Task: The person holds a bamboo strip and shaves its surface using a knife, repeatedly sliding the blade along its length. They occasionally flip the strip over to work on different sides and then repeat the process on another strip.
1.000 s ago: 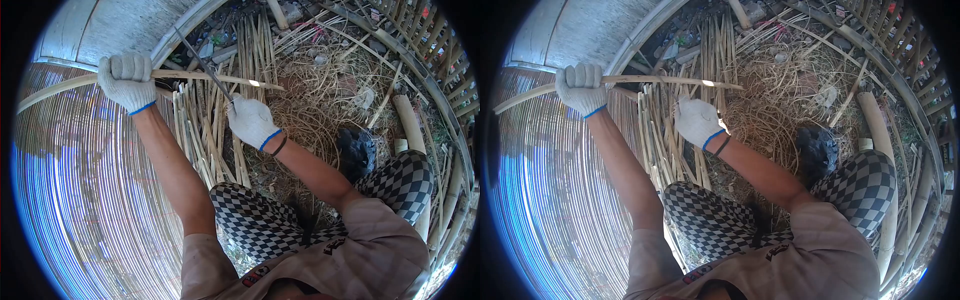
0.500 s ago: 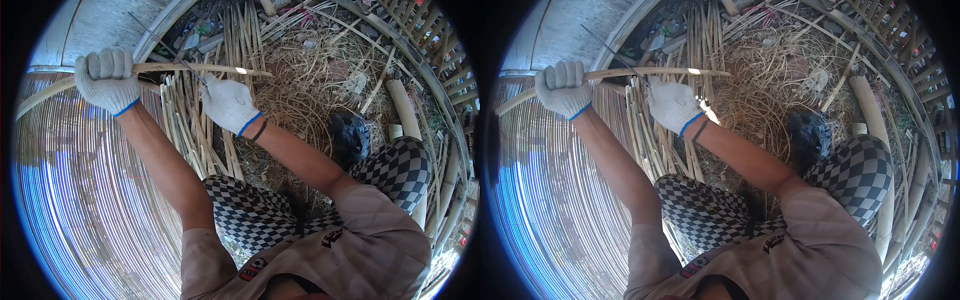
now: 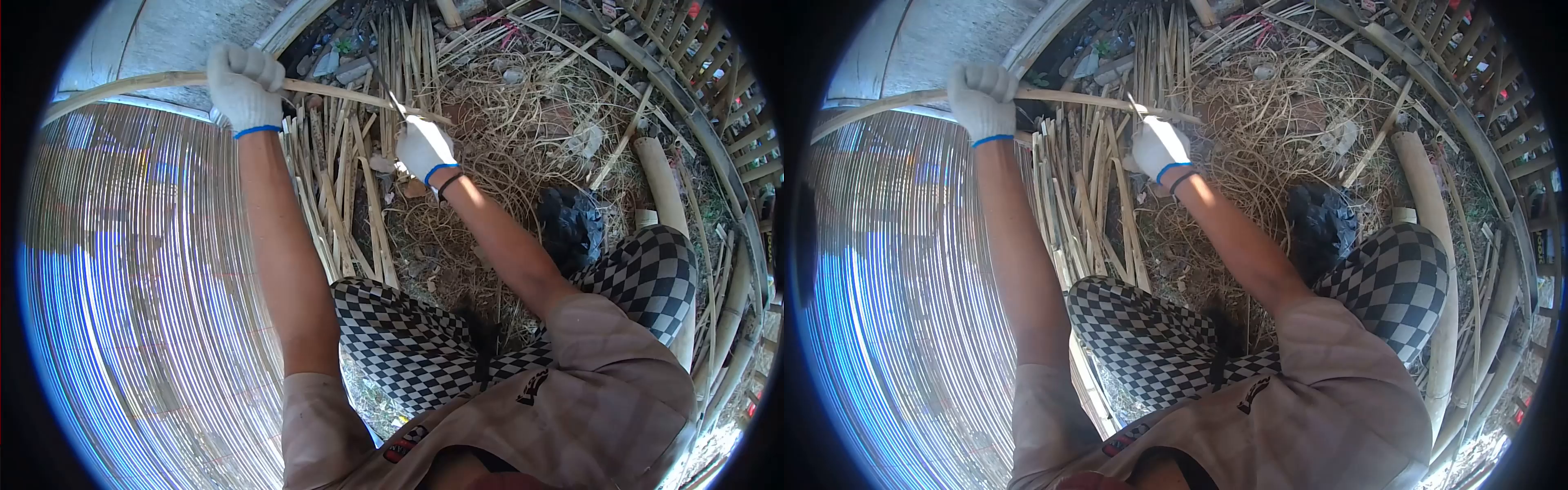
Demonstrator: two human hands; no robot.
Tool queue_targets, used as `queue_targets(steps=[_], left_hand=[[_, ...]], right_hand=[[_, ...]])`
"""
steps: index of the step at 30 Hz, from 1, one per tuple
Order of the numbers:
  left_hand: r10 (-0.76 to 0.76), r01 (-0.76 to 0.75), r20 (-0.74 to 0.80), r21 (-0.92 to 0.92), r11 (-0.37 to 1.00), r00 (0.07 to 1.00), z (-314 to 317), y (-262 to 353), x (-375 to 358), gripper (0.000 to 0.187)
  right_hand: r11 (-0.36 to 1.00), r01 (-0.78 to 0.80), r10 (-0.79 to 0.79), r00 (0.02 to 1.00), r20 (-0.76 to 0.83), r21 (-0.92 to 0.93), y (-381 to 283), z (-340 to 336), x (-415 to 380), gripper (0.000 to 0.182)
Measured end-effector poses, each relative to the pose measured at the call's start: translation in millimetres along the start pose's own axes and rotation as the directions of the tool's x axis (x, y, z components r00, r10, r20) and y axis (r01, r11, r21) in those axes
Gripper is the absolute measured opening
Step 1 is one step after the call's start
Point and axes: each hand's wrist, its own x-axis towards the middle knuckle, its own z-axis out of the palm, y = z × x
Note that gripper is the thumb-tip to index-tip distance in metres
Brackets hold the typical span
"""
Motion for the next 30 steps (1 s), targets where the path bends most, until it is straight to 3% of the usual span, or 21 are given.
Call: queue_targets(steps=[1,3,5,7,8,10,11,13,15,17,19,20,23,25,27,29,30], left_hand=[[0.003,-0.003,-0.076,-0.007,1.000,0.997,0,-16,0,0.052],[0.021,-0.026,-0.116,-0.036,0.999,0.993,-1,-24,2,0.053],[0.021,-0.028,-0.145,-0.051,0.998,0.989,1,-25,0,0.053],[0.017,-0.025,-0.158,-0.048,0.999,0.987,4,-20,-3,0.054],[0.018,-0.025,-0.192,-0.036,0.999,0.981,7,-18,-4,0.054],[0.022,-0.027,-0.264,-0.013,1.000,0.964,12,-15,-6,0.055],[0.030,-0.036,-0.251,-0.017,0.999,0.968,7,-17,-6,0.054],[0.042,-0.049,-0.215,-0.031,0.998,0.976,-5,-24,-2,0.054],[0.044,-0.051,-0.205,-0.026,0.998,0.978,-11,-29,5,0.054],[0.031,-0.041,-0.215,-0.042,0.998,0.976,-15,-32,6,0.055],[0.005,-0.024,-0.235,-0.080,0.996,0.972,-10,-36,-1,0.054],[0.000,-0.028,-0.263,-0.106,0.994,0.965,-9,-38,-5,0.054],[0.029,-0.051,-0.208,-0.103,0.993,0.978,-12,-45,-3,0.054],[0.028,-0.048,-0.235,-0.082,0.995,0.971,-11,-45,-4,0.055],[0.035,-0.054,-0.235,-0.071,0.996,0.971,-14,-43,-4,0.056],[0.037,-0.055,-0.190,-0.088,0.995,0.981,-24,-49,-1,0.056],[0.032,-0.048,-0.180,-0.085,0.995,0.983,-27,-50,-1,0.056]], right_hand=[[0.996,-0.061,0.063,0.998,-0.031,0.071,-23,-7,-5,0.030],[0.997,0.074,-0.075,0.996,-0.041,-0.012,-60,-24,-14,0.027],[0.995,0.094,-0.093,0.995,-0.046,0.022,-70,-30,-15,0.022],[0.992,0.124,-0.124,0.989,-0.076,-0.004,-54,-11,-12,0.021],[0.986,0.094,-0.080,0.992,-0.102,0.139,-28,6,-8,0.020],[0.995,-0.055,0.062,0.994,-0.087,0.085,51,47,-1,0.023],[0.985,-0.162,0.157,0.984,0.083,0.052,72,37,-1,0.025],[0.979,-0.194,0.195,0.981,0.009,-0.063,74,42,-11,0.026],[0.995,-0.102,0.103,0.994,0.039,-0.014,54,43,-6,0.031],[0.994,0.058,-0.056,0.998,0.028,-0.096,30,46,-4,0.027],[0.995,0.003,-0.008,0.999,0.045,0.096,-37,-6,-13,0.028],[0.986,0.157,-0.160,0.986,-0.041,-0.052,-49,-10,-16,0.022],[0.987,0.151,-0.153,0.987,-0.047,-0.047,-38,-5,-11,0.021],[0.991,-0.007,0.016,0.998,-0.064,0.136,32,35,-8,0.023],[0.979,-0.182,0.191,0.977,0.097,-0.093,85,46,10,0.022],[0.993,0.059,-0.054,0.997,0.046,-0.098,72,36,5,0.022],[0.959,0.206,-0.183,0.975,0.128,-0.197,61,34,11,0.024]])
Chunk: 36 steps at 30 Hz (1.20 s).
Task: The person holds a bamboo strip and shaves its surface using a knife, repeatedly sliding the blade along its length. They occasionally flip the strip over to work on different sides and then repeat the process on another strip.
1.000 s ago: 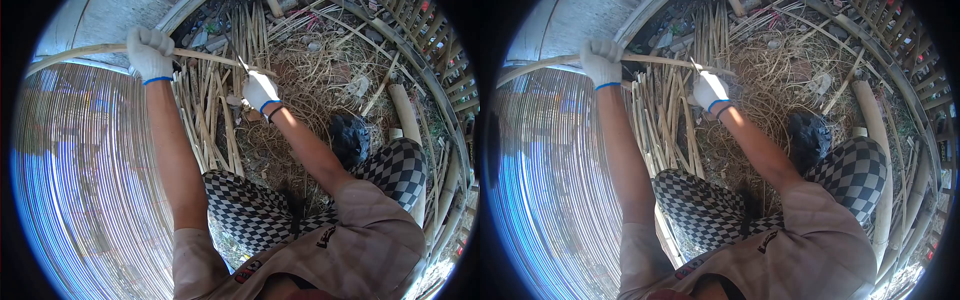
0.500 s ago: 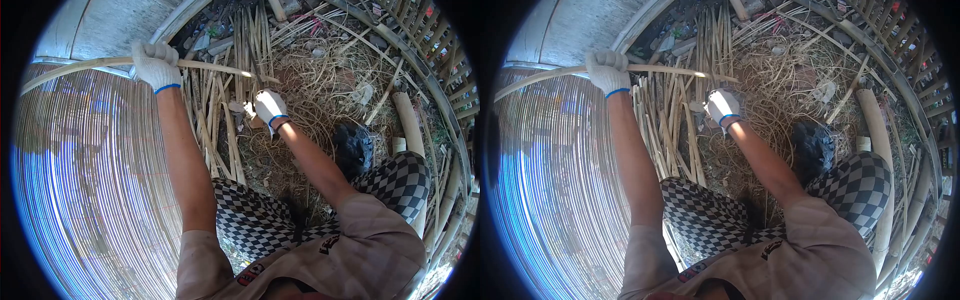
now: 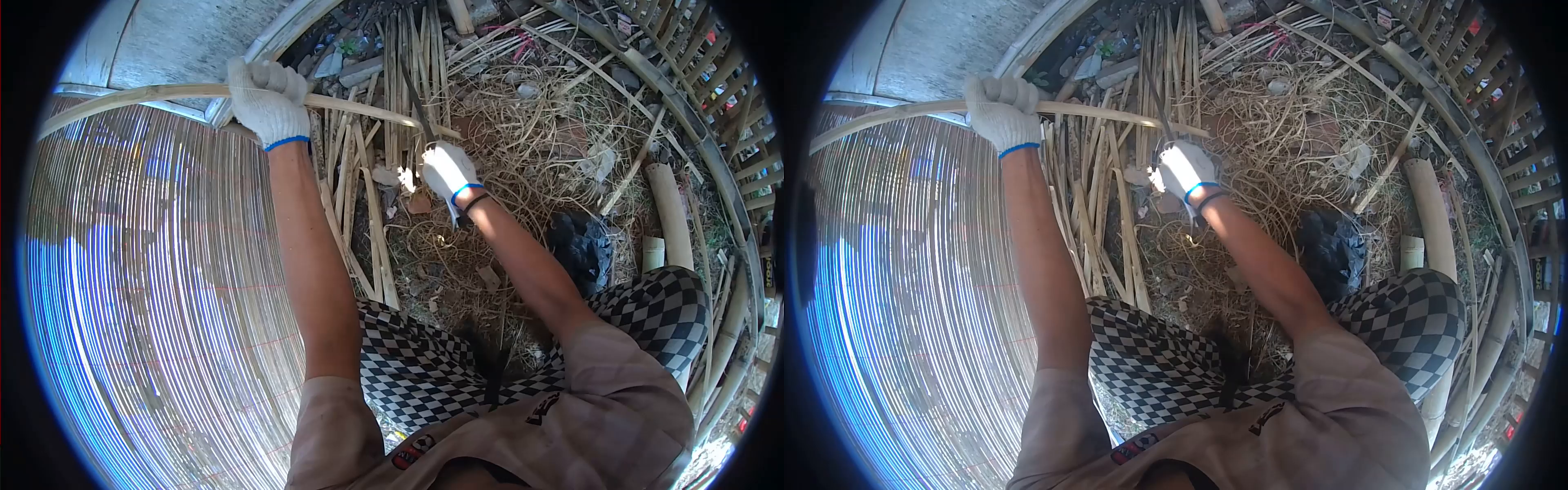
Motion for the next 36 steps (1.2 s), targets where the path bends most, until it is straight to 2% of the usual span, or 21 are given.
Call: queue_targets(steps=[1,3,6,9,11,12,13,15,17,18,19,21,23,25,28,30,31,34,36], left_hand=[[-0.004,0.004,0.010,0.001,1.000,1.000,0,1,2,0.056],[-0.006,0.007,0.031,-0.017,1.000,1.000,0,-1,3,0.055],[-0.006,0.008,0.052,-0.044,0.999,0.999,2,3,-2,0.054],[-0.020,0.023,0.066,-0.044,0.999,0.998,6,3,-8,0.055],[-0.032,0.037,0.090,-0.056,0.998,0.995,7,3,-6,0.056],[-0.028,0.035,0.147,-0.047,0.998,0.989,5,1,1,0.056],[-0.039,0.046,0.202,-0.031,0.998,0.979,-3,-1,5,0.056],[-0.062,0.071,0.276,-0.021,0.997,0.959,-7,-9,10,0.057],[-0.075,0.089,0.292,-0.035,0.995,0.953,-5,-13,10,0.057],[-0.092,0.101,0.249,-0.023,0.995,0.964,5,-12,3,0.057],[-0.083,0.087,0.250,-0.004,0.996,0.965,7,-14,0,0.057],[-0.057,0.049,0.258,0.038,0.998,0.965,13,-13,-3,0.057],[-0.091,0.091,0.274,0.014,0.996,0.957,13,-12,-6,0.056],[-0.088,0.095,0.315,-0.007,0.995,0.945,26,-14,-4,0.055],[-0.104,0.113,0.312,-0.012,0.994,0.944,47,-34,-6,0.053],[-0.113,0.124,0.329,-0.013,0.992,0.937,61,-52,-6,0.052],[-0.106,0.117,0.346,-0.011,0.993,0.932,67,-57,-5,0.052],[-0.116,0.122,0.340,0.003,0.992,0.933,79,-58,-5,0.052],[-0.128,0.128,0.333,0.020,0.992,0.934,76,-55,-8,0.053]], right_hand=[[0.946,-0.151,0.194,0.972,-0.129,0.288,-22,-7,-4,0.024],[0.973,-0.135,0.155,0.983,-0.100,0.186,-68,-52,-8,0.025],[0.987,-0.068,0.075,0.996,-0.047,0.143,-81,-65,-7,0.028],[0.980,-0.201,0.201,0.980,0.010,0.007,0,-6,2,0.027],[0.952,-0.303,0.300,0.951,0.066,0.039,14,-15,0,0.027],[0.956,-0.291,0.287,0.955,0.074,0.043,11,-15,3,0.026],[0.991,-0.109,0.111,0.994,-0.017,0.071,10,-14,-6,0.023],[0.982,0.013,0.039,0.963,-0.267,0.190,-20,-10,-12,0.023],[0.977,0.006,0.047,0.969,-0.242,0.213,-55,-42,-10,0.022],[0.975,0.012,0.043,0.971,-0.237,0.224,-64,-53,-8,0.022],[0.987,-0.062,0.088,0.980,-0.180,0.145,-52,-39,-7,0.022],[0.982,-0.186,0.184,0.979,-0.085,-0.019,6,11,1,0.023],[0.911,-0.406,0.412,0.899,0.145,-0.074,75,37,-5,0.026],[0.905,-0.415,0.426,0.884,0.192,-0.095,126,63,-25,0.030],[0.946,-0.290,0.299,0.953,0.042,-0.145,68,31,-36,0.031],[0.896,-0.428,0.432,0.902,-0.011,0.115,26,-9,-21,0.026],[0.904,-0.408,0.412,0.911,-0.008,0.133,17,-22,-15,0.025],[0.924,-0.324,0.342,0.938,-0.060,0.202,20,-26,-2,0.026],[0.878,-0.445,0.454,0.891,-0.010,0.178,53,19,-8,0.027]])
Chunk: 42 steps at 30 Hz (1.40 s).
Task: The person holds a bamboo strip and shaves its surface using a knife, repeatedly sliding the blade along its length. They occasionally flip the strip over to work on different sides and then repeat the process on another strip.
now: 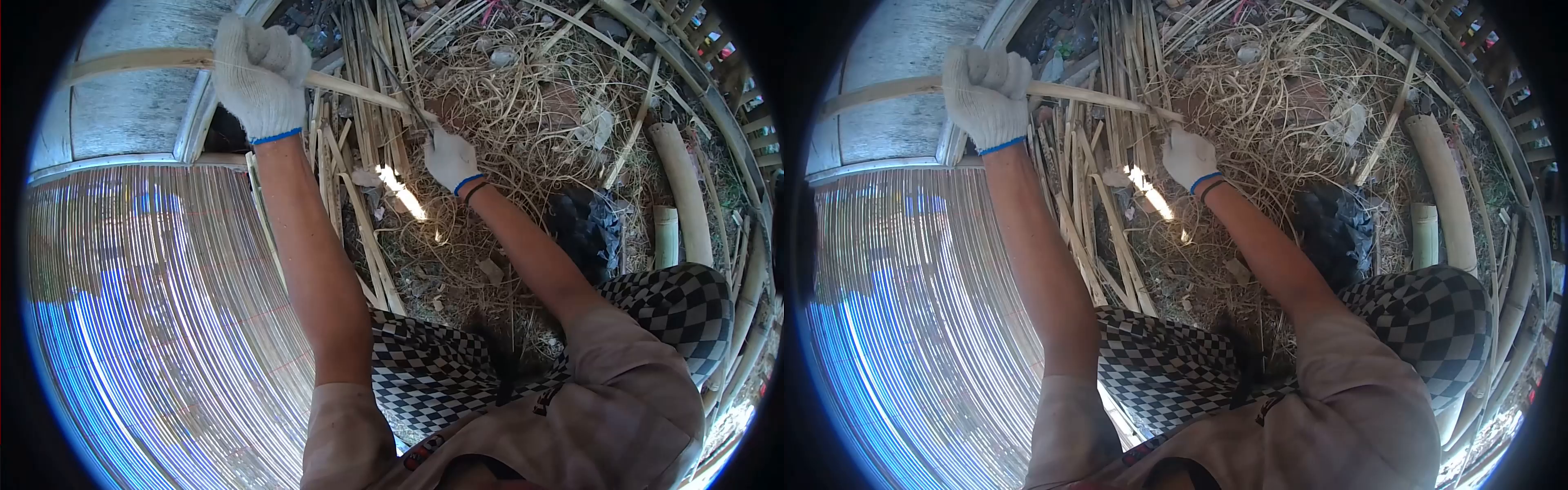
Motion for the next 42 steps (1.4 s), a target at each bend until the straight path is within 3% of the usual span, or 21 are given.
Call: queue_targets(steps=[3,7,8,11,12,16,19,20,22,27,29,31,34,37,38,41,42], left_hand=[[-0.005,0.005,0.019,-0.007,1.000,1.000,-12,4,-5,0.055],[-0.003,0.003,0.001,0.012,1.000,1.000,-19,6,-15,0.057],[-0.003,0.003,-0.009,0.033,0.999,1.000,-18,6,-19,0.057],[0.028,-0.024,-0.065,0.051,0.998,0.998,-17,6,-17,0.058],[0.031,-0.026,-0.101,0.051,0.998,0.994,-19,4,-19,0.058],[0.026,-0.022,-0.122,0.033,0.999,0.992,-31,4,-13,0.058],[0.020,-0.020,-0.055,0.010,1.000,0.998,-44,8,-16,0.054],[0.016,-0.015,-0.094,0.007,1.000,0.995,-49,10,-15,0.054],[-0.008,0.007,-0.180,-0.009,1.000,0.984,-63,12,-17,0.054],[-0.032,0.026,-0.182,-0.040,0.999,0.983,-75,12,-24,0.056],[-0.040,0.032,-0.248,-0.033,0.999,0.968,-70,16,-28,0.056],[-0.013,0.008,-0.221,-0.021,1.000,0.975,-67,19,-34,0.056],[-0.023,0.012,-0.185,-0.061,0.998,0.983,-59,14,-34,0.057],[-0.022,0.026,-0.161,0.024,0.999,0.987,-59,10,-25,0.054],[-0.025,0.026,-0.172,0.005,1.000,0.985,-61,9,-22,0.053],[-0.013,0.017,-0.181,0.019,1.000,0.983,-63,11,-21,0.054],[0.018,-0.002,-0.248,0.064,0.998,0.969,-61,8,-22,0.056]], right_hand=[[0.986,-0.146,0.154,0.981,0.114,-0.081,67,42,6,0.029],[0.946,-0.289,0.317,0.917,0.243,-0.146,64,44,11,0.030],[0.965,-0.165,0.212,0.948,0.237,-0.203,60,41,7,0.028],[0.987,-0.116,0.138,0.966,0.220,-0.111,37,27,7,0.029],[0.997,-0.077,0.077,0.996,0.037,0.001,21,18,-4,0.031],[0.992,0.117,-0.120,0.992,0.045,0.055,-32,-25,-18,0.036],[0.993,-0.055,0.044,0.993,0.108,0.101,2,16,-10,0.037],[0.989,-0.093,0.079,0.990,0.120,0.115,2,13,-11,0.036],[0.996,-0.067,0.059,0.989,0.132,0.054,-2,14,-5,0.035],[0.995,0.096,-0.095,0.993,0.074,-0.006,-23,-4,-21,0.029],[0.997,-0.044,0.052,0.989,0.137,-0.059,18,21,-12,0.028],[0.980,-0.158,0.179,0.966,0.189,-0.121,69,45,7,0.031],[0.969,-0.077,0.136,0.960,0.246,-0.234,79,65,27,0.034],[0.995,-0.095,0.098,0.992,0.078,-0.039,22,24,-11,0.034],[0.997,-0.073,0.076,0.990,0.116,-0.036,7,10,-20,0.032],[0.982,-0.153,0.166,0.979,0.117,-0.111,35,39,-17,0.038],[0.950,-0.252,0.294,0.923,0.250,-0.184,69,66,0,0.050]])
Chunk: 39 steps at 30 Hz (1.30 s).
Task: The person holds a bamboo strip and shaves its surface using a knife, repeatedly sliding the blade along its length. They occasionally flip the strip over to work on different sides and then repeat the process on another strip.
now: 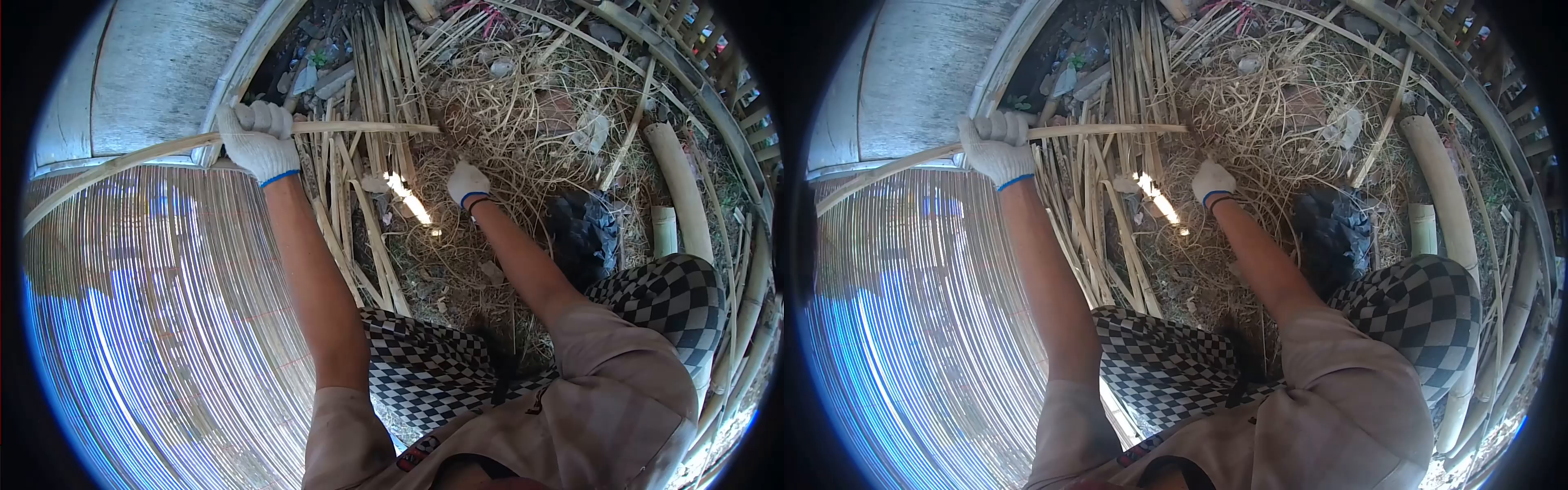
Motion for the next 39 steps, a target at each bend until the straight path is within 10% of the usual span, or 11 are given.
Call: queue_targets(steps=[9,12,19,22,26,30,32,33,39], left_hand=[[0.085,-0.160,-0.484,-0.116,0.980,0.871,15,-40,-25,0.066],[0.135,-0.154,-0.127,-0.155,0.976,0.983,-1,-36,-19,0.055],[0.137,-0.137,0.005,0.142,0.980,0.991,10,-16,-19,0.020],[0.109,-0.110,0.011,0.172,0.979,0.994,15,-9,-15,0.018],[0.108,-0.115,0.247,0.011,0.993,0.963,-8,-17,7,0.045],[0.224,-0.200,-0.173,0.147,0.969,0.959,17,-21,-8,0.065],[0.313,-0.230,-0.331,0.267,0.936,0.890,30,-26,-8,0.064],[0.363,-0.240,-0.400,0.326,0.915,0.842,38,-27,-8,0.063],[0.307,-0.180,-0.526,0.279,0.943,0.793,43,-14,-24,0.061]], right_hand=[[0.984,0.083,-0.077,0.996,0.043,-0.160,32,17,25,0.041],[0.995,0.071,-0.072,0.997,-0.014,-0.072,24,2,14,0.036],[0.875,-0.172,0.038,0.957,0.289,0.453,21,-30,7,0.039],[0.897,-0.212,0.114,0.959,0.260,0.389,1,-67,-20,0.037],[0.962,0.211,-0.198,0.976,-0.086,0.173,-21,-67,-27,0.033],[0.850,0.501,-0.458,0.856,-0.241,0.165,-88,-121,-86,0.024],[0.407,0.621,-0.452,0.774,-0.443,0.670,-105,-104,-107,0.020],[0.633,0.762,-0.551,0.569,-0.610,0.138,-115,-117,-122,0.019],[0.859,0.503,-0.456,0.836,-0.306,0.096,-93,-85,-74,0.022]])
